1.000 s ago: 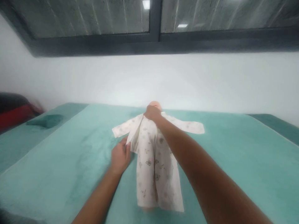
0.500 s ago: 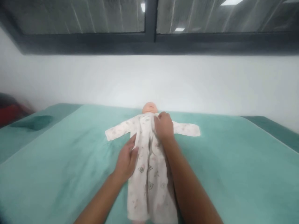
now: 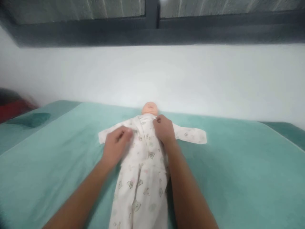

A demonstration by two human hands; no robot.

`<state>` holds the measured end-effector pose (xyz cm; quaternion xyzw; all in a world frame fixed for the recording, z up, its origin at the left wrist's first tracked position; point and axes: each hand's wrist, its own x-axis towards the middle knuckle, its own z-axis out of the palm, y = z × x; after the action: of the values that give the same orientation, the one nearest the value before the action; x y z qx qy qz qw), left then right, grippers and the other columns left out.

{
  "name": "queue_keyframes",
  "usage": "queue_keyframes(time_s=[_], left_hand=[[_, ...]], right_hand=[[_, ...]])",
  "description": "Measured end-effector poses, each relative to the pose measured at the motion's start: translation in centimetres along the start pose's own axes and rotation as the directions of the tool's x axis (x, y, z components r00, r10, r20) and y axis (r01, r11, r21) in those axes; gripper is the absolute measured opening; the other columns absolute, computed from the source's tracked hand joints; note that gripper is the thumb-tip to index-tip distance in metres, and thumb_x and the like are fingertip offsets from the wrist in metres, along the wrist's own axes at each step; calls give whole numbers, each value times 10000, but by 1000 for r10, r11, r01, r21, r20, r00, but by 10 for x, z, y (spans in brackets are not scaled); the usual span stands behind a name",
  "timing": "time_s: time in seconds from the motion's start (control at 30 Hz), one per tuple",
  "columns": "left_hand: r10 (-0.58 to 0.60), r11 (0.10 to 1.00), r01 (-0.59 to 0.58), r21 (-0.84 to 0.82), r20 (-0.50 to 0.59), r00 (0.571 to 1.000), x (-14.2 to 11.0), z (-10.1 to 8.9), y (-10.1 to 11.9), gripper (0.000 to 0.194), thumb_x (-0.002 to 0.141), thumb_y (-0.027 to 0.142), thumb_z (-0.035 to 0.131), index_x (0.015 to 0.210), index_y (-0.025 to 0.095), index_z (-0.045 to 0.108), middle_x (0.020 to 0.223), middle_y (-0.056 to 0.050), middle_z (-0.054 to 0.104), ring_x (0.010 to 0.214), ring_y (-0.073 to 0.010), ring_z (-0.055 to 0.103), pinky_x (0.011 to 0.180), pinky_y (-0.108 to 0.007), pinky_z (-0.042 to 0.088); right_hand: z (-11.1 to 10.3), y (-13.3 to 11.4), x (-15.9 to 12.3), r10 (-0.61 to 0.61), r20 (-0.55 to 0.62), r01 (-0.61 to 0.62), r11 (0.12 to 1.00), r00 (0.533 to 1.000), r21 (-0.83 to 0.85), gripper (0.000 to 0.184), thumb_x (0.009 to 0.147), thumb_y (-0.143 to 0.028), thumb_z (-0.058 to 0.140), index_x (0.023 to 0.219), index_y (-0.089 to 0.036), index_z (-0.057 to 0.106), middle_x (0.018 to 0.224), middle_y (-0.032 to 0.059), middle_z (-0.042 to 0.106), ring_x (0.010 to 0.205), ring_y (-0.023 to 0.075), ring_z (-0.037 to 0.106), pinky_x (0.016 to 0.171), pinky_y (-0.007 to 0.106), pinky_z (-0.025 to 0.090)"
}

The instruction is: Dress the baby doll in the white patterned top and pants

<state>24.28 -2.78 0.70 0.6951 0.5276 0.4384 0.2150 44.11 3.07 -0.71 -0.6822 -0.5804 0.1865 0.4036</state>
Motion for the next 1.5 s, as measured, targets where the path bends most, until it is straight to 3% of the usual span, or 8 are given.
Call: queue_keyframes(time_s=[0.07, 0.13, 0.3, 0.47, 0.6, 0.97, 1.2, 1.5], left_hand=[[-29, 991, 36, 129, -51, 998, 28, 6, -11, 241, 893, 268, 460, 836, 194, 682, 916, -51, 713, 837, -210, 635, 823, -355, 501], [24, 981, -25, 195, 5, 1000, 51, 16, -16, 285, 881, 196, 421, 875, 180, 705, 981, -77, 708, 927, -229, 623, 902, -379, 476], [155, 985, -164, 52, 139, 978, 77, 42, -3, 342, 869, 154, 419, 968, 224, 739, 1039, -41, 725, 1001, -215, 626, 948, -349, 467], [-39, 999, 38, 37, 55, 998, 94, 49, 2, 246, 842, 232, 511, 902, 199, 747, 953, -55, 741, 851, -204, 653, 818, -309, 497], [-83, 995, 76, 62, 122, 989, 106, 55, -5, 196, 800, 276, 557, 782, 200, 737, 784, -39, 725, 673, -176, 612, 638, -274, 467], [-122, 953, 129, -275, 42, 992, 103, 60, 15, 119, 778, 197, 600, 714, 166, 694, 786, -13, 715, 733, -147, 622, 757, -269, 478], [-189, 889, 232, -396, 144, 971, 101, 61, 2, 76, 752, 207, 650, 771, 155, 702, 825, -36, 728, 741, -151, 643, 705, -259, 486], [-174, 903, 220, -369, 154, 973, 101, 61, -1, 114, 718, 160, 637, 813, 155, 701, 817, -40, 727, 749, -154, 652, 673, -249, 469]], right_hand=[[1, 0, 1, 21, -24, -19, 995, 999, 96, 176, 790, -356, 499, 778, -210, 597, 794, 17, 656, 732, 182, 549, 663, 287, 388], [1, -2, 1, 42, -32, -34, 978, 999, 208, 200, 779, -368, 517, 814, -204, 627, 833, 25, 678, 758, 192, 570, 669, 287, 408], [3, -4, 3, 31, -7, -25, 892, 999, 451, 264, 764, -375, 559, 903, -194, 692, 897, 33, 714, 825, 204, 618, 731, 298, 466], [7, 0, 7, 21, 35, -34, 894, 999, 446, 269, 765, -361, 578, 939, -222, 729, 959, 16, 724, 925, 221, 641, 839, 336, 477], [9, -1, 7, 54, -11, -45, 920, 999, 390, 279, 749, -344, 613, 973, -226, 729, 1053, 24, 717, 992, 229, 640, 920, 369, 462], [7, -5, 4, 99, -131, -10, 834, 986, 552, 313, 748, -403, 670, 995, -224, 745, 1065, 17, 721, 1028, 230, 648, 931, 372, 497], [9, -11, 1, -90, -78, 115, 887, 993, 446, 231, 790, -294, 595, 947, -238, 756, 1050, -4, 726, 1046, 191, 638, 1008, 350, 447], [15, 3, 6, -47, -83, 83, 856, 995, 511, 216, 773, -281, 568, 944, -192, 664, 931, 33, 715, 871, 160, 650, 850, 300, 495]])
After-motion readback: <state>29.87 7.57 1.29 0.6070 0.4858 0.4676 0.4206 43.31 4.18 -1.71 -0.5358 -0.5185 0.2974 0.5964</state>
